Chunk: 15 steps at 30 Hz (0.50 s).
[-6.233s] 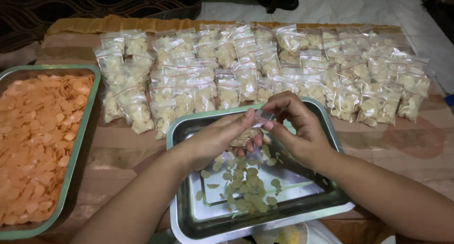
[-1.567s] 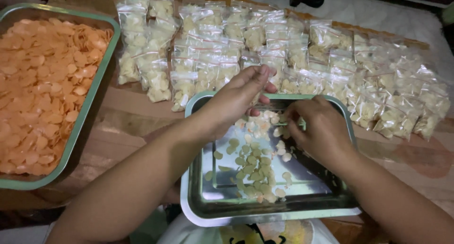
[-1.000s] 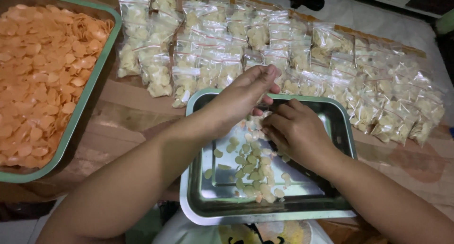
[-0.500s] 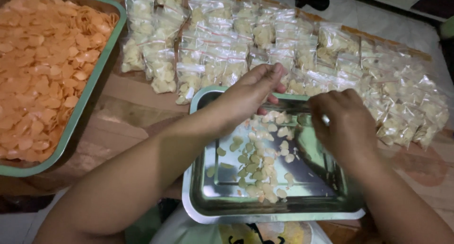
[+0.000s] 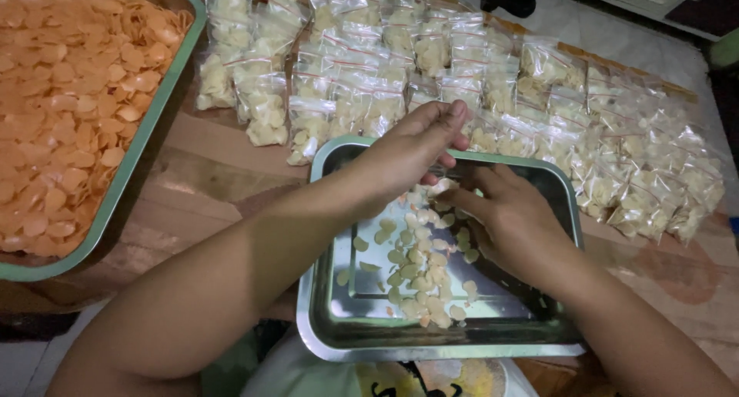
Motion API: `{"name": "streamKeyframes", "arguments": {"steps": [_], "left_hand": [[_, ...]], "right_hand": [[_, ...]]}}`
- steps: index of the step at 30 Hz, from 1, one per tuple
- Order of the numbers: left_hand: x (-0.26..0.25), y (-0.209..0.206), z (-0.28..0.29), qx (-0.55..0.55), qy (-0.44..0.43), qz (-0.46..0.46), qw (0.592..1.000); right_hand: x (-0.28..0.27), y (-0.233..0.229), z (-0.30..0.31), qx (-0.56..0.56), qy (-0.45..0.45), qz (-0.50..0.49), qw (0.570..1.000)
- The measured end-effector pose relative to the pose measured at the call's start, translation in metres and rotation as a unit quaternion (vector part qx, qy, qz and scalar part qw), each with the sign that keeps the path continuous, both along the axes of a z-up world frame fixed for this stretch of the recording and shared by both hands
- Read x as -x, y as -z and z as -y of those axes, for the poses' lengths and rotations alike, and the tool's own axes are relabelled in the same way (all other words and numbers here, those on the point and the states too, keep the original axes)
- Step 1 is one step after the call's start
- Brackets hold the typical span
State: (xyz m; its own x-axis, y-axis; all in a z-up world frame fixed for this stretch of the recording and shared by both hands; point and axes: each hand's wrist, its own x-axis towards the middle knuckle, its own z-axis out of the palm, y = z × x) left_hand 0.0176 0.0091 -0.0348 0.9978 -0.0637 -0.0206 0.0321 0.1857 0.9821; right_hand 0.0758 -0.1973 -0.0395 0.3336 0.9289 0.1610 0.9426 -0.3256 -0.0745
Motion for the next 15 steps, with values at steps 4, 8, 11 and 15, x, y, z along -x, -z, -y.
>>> {"name": "streamKeyframes", "arguments": {"steps": [4, 8, 11, 15], "left_hand": [[-0.002, 0.002, 0.000, 0.009, -0.002, -0.001, 1.000], [-0.003, 0.002, 0.001, 0.006, -0.004, -0.010, 1.000], [-0.003, 0.002, 0.001, 0.009, -0.008, -0.014, 1.000], [0.001, -0.003, -0.003, 0.003, -0.007, -0.004, 1.000]], "right_hand": [[-0.004, 0.011, 0.000, 0.044, 0.012, 0.007, 0.999], [-0.001, 0.001, -0.006, 0.058, -0.022, -0.015, 0.998], [-0.018, 0.014, 0.004, 0.030, 0.015, -0.026, 0.999], [-0.033, 0.026, 0.018, 0.044, 0.100, -0.007, 0.994]]}}
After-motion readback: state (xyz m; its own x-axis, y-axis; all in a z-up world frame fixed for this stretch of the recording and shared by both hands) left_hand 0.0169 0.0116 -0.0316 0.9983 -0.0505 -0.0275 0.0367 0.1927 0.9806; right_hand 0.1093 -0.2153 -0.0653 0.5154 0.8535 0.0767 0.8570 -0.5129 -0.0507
